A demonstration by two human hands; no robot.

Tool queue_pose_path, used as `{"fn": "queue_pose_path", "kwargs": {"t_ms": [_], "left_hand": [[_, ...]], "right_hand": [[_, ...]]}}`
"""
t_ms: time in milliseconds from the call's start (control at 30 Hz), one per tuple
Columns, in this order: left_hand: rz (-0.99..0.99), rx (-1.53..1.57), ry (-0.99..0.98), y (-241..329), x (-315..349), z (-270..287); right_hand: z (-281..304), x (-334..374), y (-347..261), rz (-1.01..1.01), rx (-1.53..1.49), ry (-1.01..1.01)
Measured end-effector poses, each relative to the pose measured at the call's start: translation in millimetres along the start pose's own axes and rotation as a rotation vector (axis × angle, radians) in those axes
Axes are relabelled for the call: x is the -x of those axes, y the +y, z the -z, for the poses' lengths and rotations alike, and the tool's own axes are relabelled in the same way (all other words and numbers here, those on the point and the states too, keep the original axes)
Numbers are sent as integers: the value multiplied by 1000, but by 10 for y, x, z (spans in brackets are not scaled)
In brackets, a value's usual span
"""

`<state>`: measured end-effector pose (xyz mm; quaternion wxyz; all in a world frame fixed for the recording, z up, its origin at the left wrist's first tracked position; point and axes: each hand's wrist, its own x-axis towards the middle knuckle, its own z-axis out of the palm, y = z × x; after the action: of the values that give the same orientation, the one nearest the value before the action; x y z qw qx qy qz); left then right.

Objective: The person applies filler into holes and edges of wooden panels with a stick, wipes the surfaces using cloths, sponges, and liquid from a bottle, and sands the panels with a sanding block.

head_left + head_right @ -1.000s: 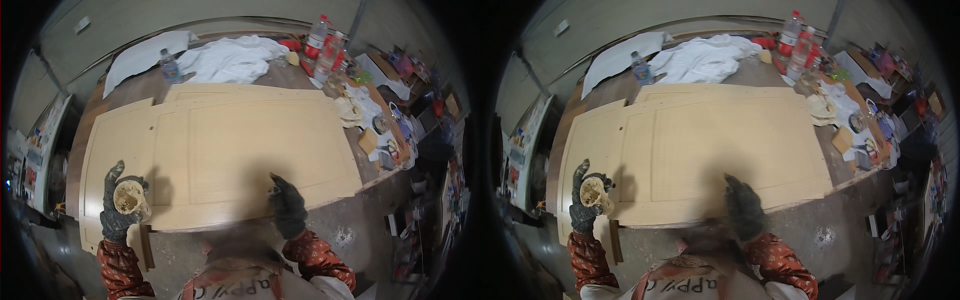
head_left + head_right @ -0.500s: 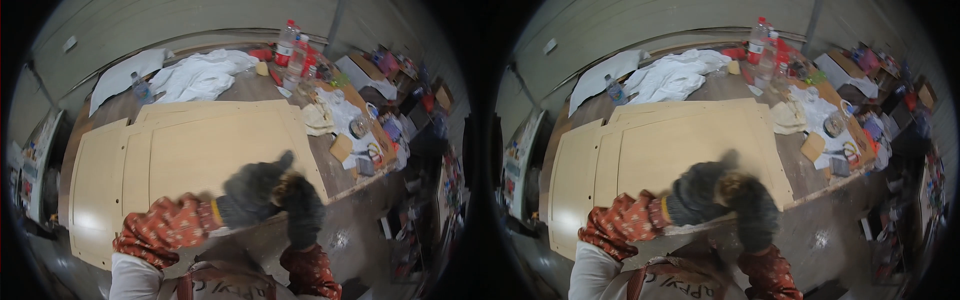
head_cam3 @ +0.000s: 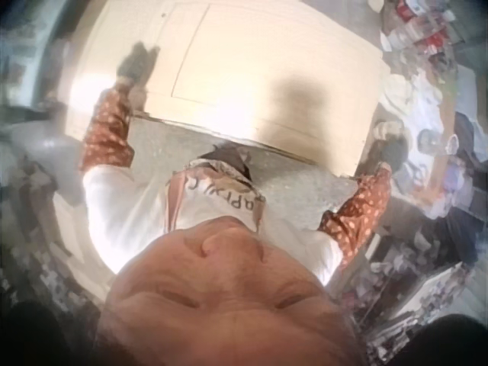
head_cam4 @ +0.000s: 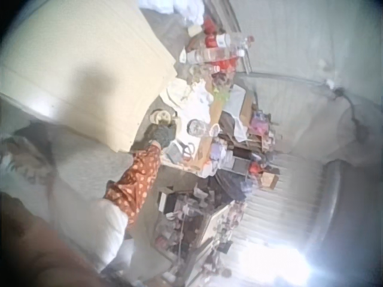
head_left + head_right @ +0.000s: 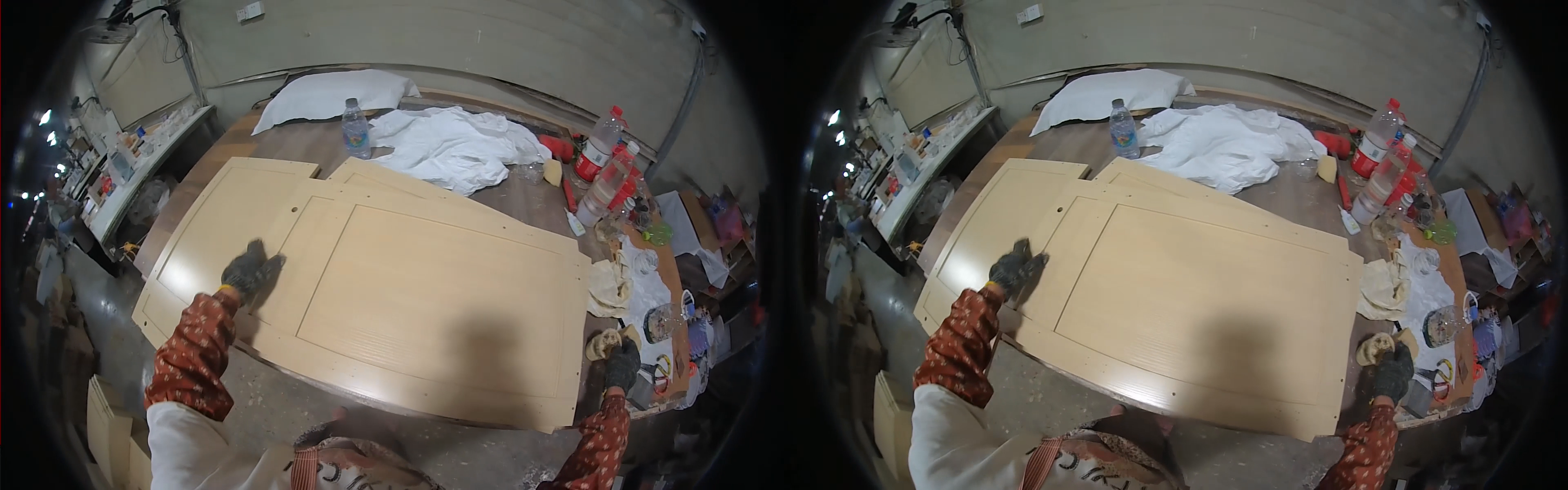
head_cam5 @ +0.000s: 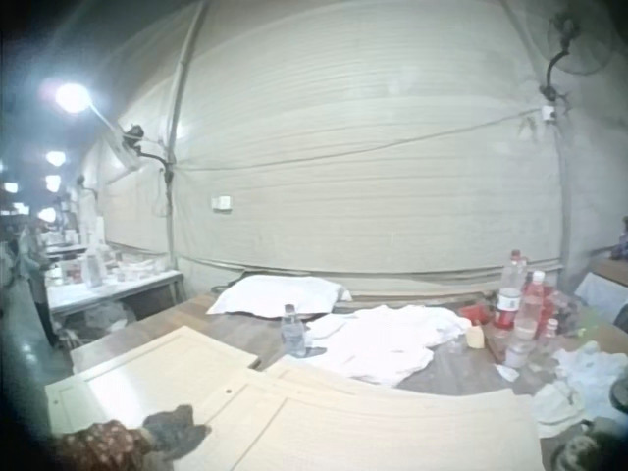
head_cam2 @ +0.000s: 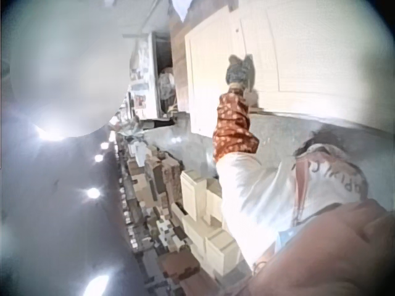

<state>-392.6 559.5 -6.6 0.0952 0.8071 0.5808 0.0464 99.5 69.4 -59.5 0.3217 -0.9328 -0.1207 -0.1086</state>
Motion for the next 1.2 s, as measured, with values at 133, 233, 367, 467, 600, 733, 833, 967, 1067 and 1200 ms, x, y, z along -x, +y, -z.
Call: {"fn": "queue_pose_path", "kwargs": {"t_ms": [133, 233, 367, 467, 600, 733, 833, 967, 1067, 1200], "left_hand": [[40, 18, -128, -22, 73, -10], [14, -8, -155, -185, 103, -37], [48, -35, -201, -359, 304, -27], [-213, -311, -58, -1277, 559, -245], [467, 156, -300, -1146, 1244, 51], [-261, -156, 67, -1443, 2114, -197], [285, 472, -106, -1133, 2590, -493], [655, 1235, -94, -424, 3257, -733], [104, 1157, -169, -382, 3616, -1401], [460, 1803, -498, 786, 3962, -809]], "right_hand": [[145, -29, 25, 102, 246, 51], [272, 524, -382, 345, 268, 191], [230, 1893, -939, 247, -626, -55], [-312, 2720, -1439, 314, -909, -220], [-375, 3133, -1662, 344, -935, -354], [-186, 3104, -1603, 997, -515, -78], [-335, 3218, -1539, 1034, -822, -82], [68, 3378, -1633, 744, -998, -384], [383, 3324, -1592, 559, -1252, -536], [757, 3058, -1123, 888, -617, -195]]}}
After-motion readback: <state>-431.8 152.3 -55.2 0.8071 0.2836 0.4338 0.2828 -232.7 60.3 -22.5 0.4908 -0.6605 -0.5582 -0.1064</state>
